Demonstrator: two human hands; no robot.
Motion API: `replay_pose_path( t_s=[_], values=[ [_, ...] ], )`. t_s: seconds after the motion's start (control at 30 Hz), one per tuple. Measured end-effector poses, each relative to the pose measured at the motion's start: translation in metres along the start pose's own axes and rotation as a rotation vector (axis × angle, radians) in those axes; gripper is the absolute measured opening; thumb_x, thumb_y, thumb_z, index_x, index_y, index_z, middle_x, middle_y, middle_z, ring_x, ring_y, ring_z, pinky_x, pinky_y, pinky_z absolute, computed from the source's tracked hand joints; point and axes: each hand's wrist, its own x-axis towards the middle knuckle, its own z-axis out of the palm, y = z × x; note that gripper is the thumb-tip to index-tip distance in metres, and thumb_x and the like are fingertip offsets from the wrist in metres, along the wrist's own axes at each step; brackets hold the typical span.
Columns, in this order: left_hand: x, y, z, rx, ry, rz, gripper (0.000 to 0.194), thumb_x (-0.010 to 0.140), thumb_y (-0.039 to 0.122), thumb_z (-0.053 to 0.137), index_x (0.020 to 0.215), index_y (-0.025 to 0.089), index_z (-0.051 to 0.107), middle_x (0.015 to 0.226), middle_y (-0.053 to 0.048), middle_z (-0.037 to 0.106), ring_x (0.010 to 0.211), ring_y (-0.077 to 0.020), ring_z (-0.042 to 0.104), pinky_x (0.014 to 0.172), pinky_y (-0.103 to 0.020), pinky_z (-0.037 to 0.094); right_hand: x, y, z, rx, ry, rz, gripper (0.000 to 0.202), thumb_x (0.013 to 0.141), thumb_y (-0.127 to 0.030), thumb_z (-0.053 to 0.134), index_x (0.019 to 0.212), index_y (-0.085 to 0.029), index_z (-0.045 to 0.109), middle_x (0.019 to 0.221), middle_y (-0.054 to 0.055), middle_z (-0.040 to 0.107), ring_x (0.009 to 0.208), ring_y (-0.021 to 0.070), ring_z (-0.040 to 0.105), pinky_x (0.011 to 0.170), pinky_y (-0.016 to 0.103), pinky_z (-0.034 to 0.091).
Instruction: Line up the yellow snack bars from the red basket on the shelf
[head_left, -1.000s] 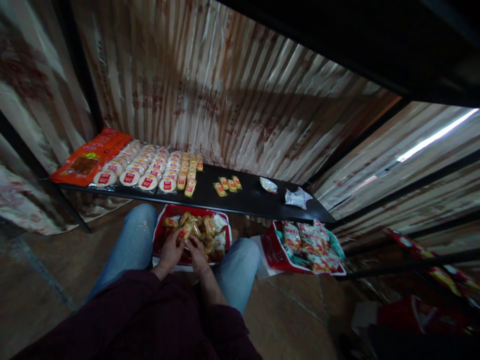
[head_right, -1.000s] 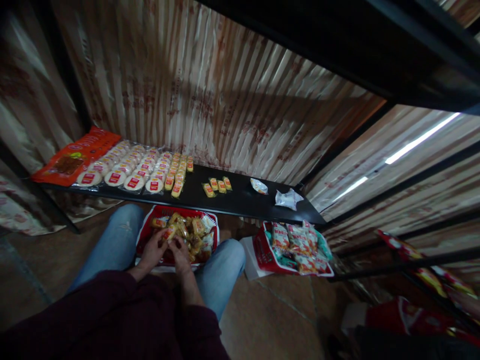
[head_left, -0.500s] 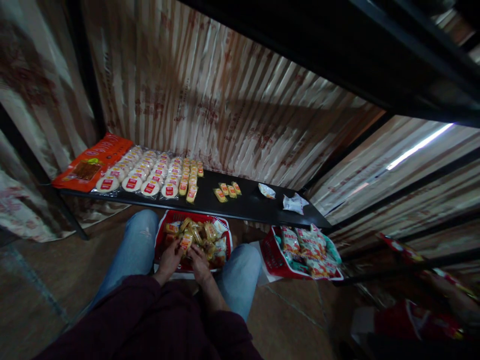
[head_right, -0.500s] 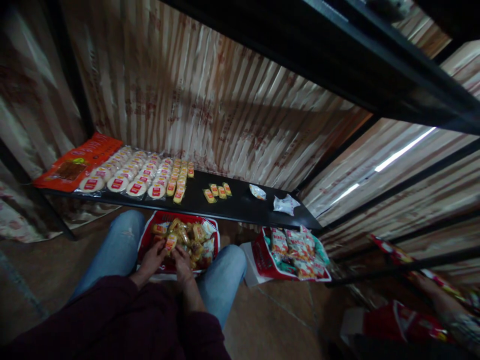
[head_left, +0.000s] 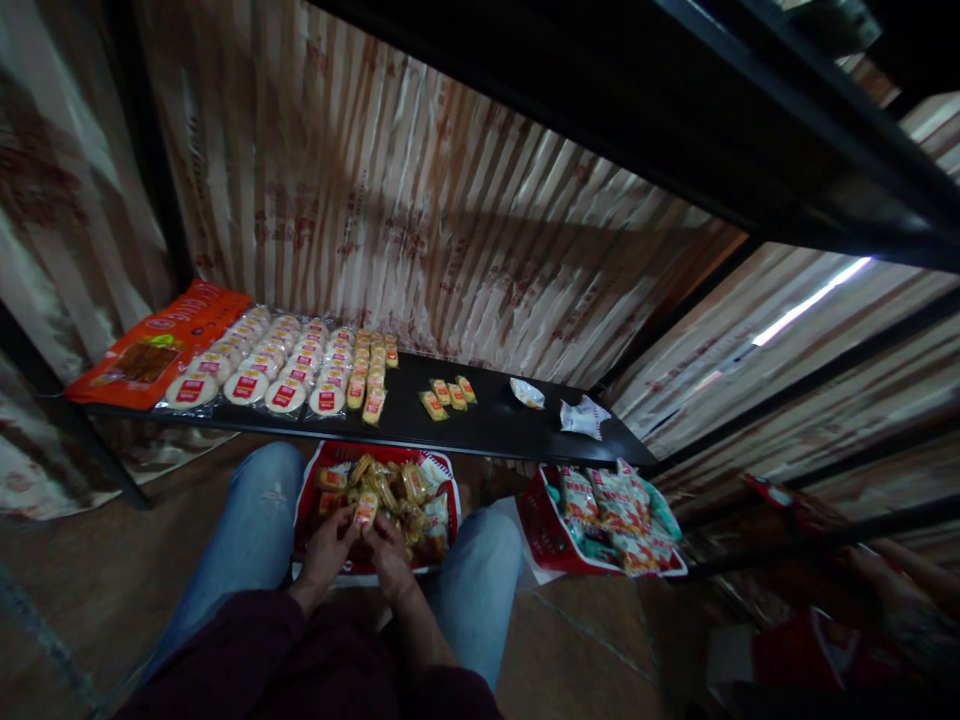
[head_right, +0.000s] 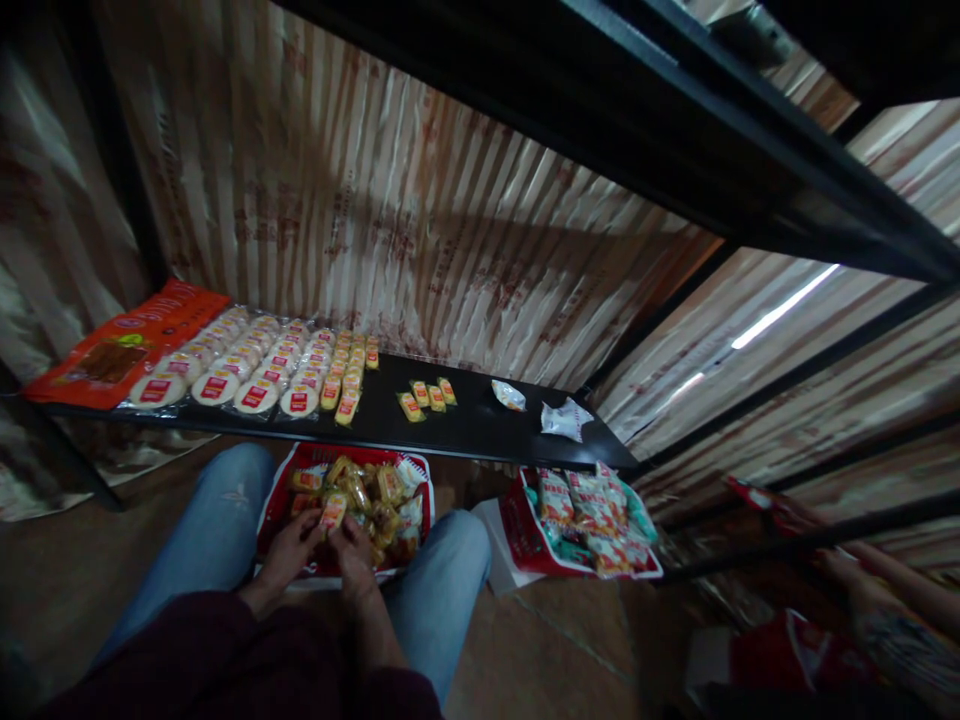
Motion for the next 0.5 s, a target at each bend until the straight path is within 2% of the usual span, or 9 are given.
replay_pose_path(
  t_s=[0.2,0.3,0.43,0.5],
  values=[
    [0.003,0.000,-0.002,-0.032,-0.022,-0.003,0.029,0.073,0.037,0.052,0.093,0.020,0.063,0.090,-0.008,0.073,0.086,-0.0217,0.069,0.079,-0.033,0.052,-0.005,-0.008,0.004,-0.032,0.004,0.045,0.033,0.060,-0.046,0.074,0.087,-0.026,0.071,0.089,0.002,0.072,0.086,0.0235,0.067,0.086,0.039,0.050],
    [0.003,0.001,-0.002,-0.009,0.018,0.024,0.031,0.073,0.039,0.053,0.095,0.021,0.063,0.090,-0.007,0.073,0.087,-0.0220,0.069,0.080,-0.033,0.052,-0.006,-0.012,0.007,-0.041,-0.019,0.025,0.035,0.063,-0.047,0.072,0.091,-0.026,0.071,0.095,0.003,0.072,0.092,0.0252,0.066,0.089,0.040,0.049],
    [0.004,0.002,0.001,-0.018,0.085,0.072,0.038,0.073,0.045,0.051,0.101,0.020,0.060,0.095,-0.008,0.072,0.090,-0.0231,0.068,0.082,-0.036,0.052,-0.003,-0.016,0.010,-0.011,0.009,0.012,0.036,0.064,-0.048,0.073,0.092,-0.026,0.072,0.097,0.004,0.072,0.097,0.0258,0.066,0.095,0.041,0.046],
    [0.005,0.002,0.002,-0.039,0.093,0.093,0.041,0.073,0.048,0.050,0.101,0.019,0.059,0.098,-0.010,0.071,0.093,-0.0238,0.067,0.084,-0.038,0.052,-0.002,-0.017,0.011,-0.057,0.037,-0.040,0.035,0.065,-0.047,0.072,0.093,-0.026,0.072,0.096,0.005,0.072,0.098,0.0263,0.065,0.093,0.042,0.047]
  ],
)
